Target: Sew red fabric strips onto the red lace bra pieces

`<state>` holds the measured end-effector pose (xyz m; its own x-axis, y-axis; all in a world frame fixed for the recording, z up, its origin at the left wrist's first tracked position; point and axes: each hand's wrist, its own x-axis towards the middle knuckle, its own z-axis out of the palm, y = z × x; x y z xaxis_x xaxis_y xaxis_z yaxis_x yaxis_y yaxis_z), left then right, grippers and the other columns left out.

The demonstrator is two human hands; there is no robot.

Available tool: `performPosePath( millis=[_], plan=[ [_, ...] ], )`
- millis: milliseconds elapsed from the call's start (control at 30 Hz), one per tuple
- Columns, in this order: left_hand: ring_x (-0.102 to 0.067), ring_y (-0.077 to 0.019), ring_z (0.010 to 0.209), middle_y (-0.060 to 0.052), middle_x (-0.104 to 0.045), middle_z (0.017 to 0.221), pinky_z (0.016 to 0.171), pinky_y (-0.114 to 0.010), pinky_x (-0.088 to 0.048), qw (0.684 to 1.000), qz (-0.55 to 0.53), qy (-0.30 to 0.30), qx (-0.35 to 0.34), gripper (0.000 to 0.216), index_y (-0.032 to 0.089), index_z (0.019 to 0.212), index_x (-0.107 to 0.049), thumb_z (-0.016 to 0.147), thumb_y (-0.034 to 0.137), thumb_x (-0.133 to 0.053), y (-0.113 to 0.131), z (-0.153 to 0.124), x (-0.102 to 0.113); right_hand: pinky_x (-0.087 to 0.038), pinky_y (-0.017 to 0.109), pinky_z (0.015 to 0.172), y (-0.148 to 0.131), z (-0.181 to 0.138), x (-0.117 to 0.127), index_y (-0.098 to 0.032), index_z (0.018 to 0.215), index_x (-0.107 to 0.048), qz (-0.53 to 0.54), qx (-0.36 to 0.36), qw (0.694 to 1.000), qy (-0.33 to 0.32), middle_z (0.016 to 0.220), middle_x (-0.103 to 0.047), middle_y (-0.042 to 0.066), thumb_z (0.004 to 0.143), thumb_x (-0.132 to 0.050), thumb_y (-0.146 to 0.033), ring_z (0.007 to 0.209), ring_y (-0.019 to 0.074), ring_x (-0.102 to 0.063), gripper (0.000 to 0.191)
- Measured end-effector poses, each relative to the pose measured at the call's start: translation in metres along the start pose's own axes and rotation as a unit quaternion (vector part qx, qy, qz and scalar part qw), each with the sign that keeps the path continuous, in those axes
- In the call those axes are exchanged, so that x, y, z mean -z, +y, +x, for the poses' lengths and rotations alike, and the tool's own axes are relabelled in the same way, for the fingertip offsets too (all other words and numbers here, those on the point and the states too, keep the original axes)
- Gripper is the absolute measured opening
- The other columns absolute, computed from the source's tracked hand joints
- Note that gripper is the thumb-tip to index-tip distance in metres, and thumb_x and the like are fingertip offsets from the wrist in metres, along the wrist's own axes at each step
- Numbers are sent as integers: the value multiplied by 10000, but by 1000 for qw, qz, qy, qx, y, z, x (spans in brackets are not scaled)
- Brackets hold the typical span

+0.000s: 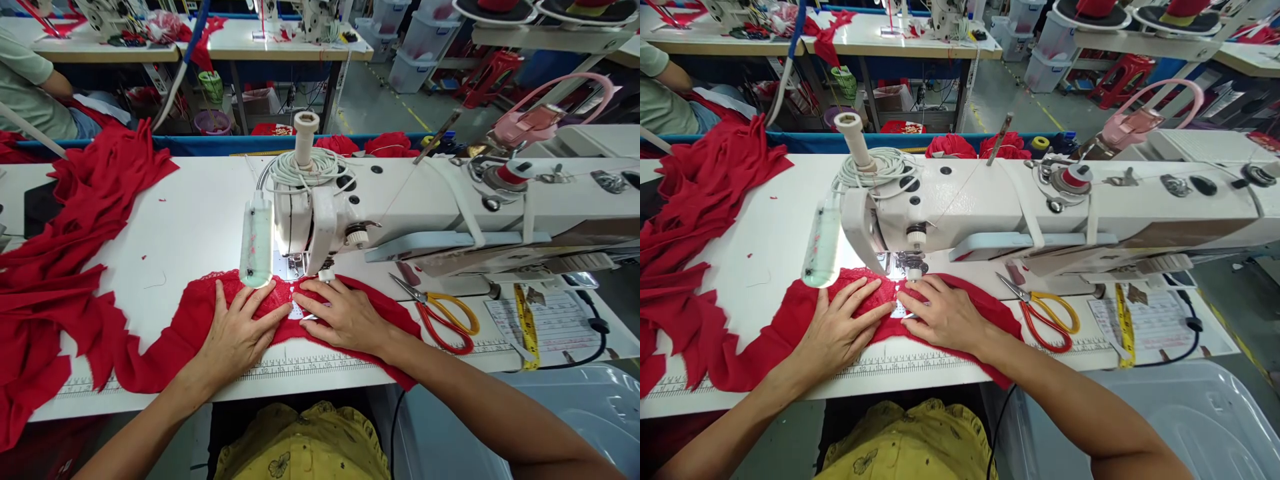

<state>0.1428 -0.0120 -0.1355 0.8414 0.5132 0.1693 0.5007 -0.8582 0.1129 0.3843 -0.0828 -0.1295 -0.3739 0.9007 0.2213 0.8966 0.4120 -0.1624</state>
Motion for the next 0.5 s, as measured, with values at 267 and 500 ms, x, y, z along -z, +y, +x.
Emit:
performPosePath(
  millis=[267, 500],
  plan=[
    [-487, -363, 1311, -109, -494, 1498, 1052, -823, -168, 1000, 1, 0, 5, 371, 354, 1356, -583, 1006, 323, -463, 0, 1, 0, -423, 226, 517, 0, 0, 0, -226, 1309, -624, -2, -1, 1000, -3, 1323, -614, 95, 987, -499, -422, 1065, 245, -532, 397],
    [-490, -353, 1307, -106, -506, 1491, 1072, -809, -168, 1000, -1, 7, 6, 376, 313, 1365, -577, 1013, 335, -445, -1, 1, -1, -415, 227, 519, 0, 0, 0, -235, 1305, -627, -4, -3, 1000, -4, 1321, -619, 79, 986, -500, -419, 1069, 242, -533, 390]
  ],
)
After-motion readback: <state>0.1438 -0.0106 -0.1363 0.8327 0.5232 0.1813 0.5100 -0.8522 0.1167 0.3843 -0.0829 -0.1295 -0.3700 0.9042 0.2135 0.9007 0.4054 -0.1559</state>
